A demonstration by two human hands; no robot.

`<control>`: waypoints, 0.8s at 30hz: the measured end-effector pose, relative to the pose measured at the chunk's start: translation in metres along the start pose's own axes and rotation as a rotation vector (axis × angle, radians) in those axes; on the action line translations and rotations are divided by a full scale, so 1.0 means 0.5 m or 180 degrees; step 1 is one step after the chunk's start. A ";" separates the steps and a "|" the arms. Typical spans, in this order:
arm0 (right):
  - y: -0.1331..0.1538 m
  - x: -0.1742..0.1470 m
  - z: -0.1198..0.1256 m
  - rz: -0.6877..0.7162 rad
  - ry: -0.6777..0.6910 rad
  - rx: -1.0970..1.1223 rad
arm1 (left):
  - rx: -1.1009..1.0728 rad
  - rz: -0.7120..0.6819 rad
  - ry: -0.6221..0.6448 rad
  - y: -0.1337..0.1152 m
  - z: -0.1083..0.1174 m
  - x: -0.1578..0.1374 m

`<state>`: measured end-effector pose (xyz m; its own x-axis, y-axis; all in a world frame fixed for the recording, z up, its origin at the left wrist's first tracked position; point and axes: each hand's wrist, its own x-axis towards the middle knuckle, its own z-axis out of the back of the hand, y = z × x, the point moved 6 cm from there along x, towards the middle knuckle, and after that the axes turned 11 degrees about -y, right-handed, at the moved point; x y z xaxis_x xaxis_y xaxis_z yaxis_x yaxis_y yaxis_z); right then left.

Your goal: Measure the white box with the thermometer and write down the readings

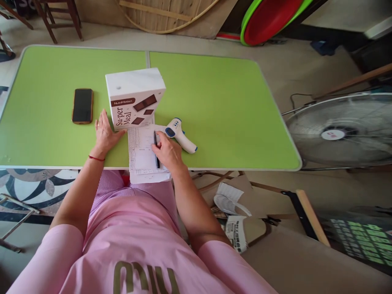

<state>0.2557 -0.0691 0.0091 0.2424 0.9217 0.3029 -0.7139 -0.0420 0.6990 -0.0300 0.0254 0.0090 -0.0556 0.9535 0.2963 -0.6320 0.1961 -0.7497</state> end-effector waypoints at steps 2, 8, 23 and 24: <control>0.007 -0.002 0.013 0.0037 -0.0056 0.0282 | 0.0355 0.0126 0.0152 -0.008 -0.004 -0.013; 0.042 -0.037 0.041 -0.0132 -0.0015 0.1553 | 0.0639 0.0203 0.0470 -0.043 -0.011 -0.034; 0.067 -0.079 -0.030 -0.1004 -0.0220 0.1778 | 0.0677 0.0149 0.0478 -0.041 -0.017 -0.033; 0.068 -0.080 -0.029 -0.0957 -0.0209 0.1726 | 0.0698 0.0149 0.0492 -0.042 -0.017 -0.033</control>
<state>0.2123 -0.1020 0.0113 0.4331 0.8987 0.0689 -0.1772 0.0099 0.9841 -0.0090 0.0077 0.0149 0.0193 0.9873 0.1579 -0.7848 0.1128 -0.6093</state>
